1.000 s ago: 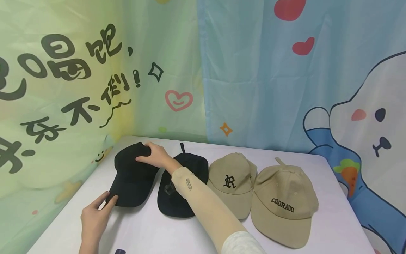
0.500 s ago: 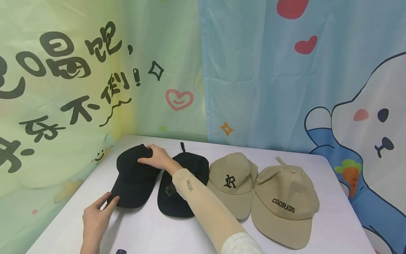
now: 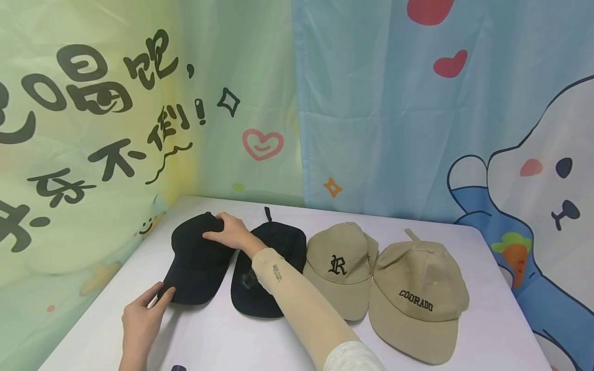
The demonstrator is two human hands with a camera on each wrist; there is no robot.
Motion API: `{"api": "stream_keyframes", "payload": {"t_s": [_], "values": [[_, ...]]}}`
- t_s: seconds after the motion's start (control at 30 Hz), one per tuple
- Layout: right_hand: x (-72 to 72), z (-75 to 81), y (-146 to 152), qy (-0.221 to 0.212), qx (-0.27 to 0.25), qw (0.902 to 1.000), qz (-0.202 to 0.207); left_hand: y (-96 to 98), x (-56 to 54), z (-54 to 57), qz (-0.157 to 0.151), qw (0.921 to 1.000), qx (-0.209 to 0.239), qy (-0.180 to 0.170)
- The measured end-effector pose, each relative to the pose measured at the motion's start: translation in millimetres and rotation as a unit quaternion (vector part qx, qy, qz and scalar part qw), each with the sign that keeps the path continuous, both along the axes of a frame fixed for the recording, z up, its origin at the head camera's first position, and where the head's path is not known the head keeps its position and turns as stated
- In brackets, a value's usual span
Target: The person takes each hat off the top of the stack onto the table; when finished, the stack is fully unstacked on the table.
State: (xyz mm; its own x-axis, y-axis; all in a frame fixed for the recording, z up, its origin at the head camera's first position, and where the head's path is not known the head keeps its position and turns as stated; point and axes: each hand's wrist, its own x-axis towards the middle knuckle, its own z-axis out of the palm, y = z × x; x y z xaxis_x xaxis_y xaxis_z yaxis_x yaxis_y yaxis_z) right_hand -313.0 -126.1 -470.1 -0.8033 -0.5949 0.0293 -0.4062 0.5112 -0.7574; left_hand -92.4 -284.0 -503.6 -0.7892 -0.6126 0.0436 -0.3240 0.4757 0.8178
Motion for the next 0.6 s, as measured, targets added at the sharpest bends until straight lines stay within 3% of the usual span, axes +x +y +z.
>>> {"api": "stream_keyframes", "payload": {"t_s": [0.6], "values": [[0.8, -8.6, 4.7, -0.006, 0.016, 0.9998, 0.009, 2.5, 0.5, -3.8, 0.010, 0.9999, -0.010, 0.004]]}}
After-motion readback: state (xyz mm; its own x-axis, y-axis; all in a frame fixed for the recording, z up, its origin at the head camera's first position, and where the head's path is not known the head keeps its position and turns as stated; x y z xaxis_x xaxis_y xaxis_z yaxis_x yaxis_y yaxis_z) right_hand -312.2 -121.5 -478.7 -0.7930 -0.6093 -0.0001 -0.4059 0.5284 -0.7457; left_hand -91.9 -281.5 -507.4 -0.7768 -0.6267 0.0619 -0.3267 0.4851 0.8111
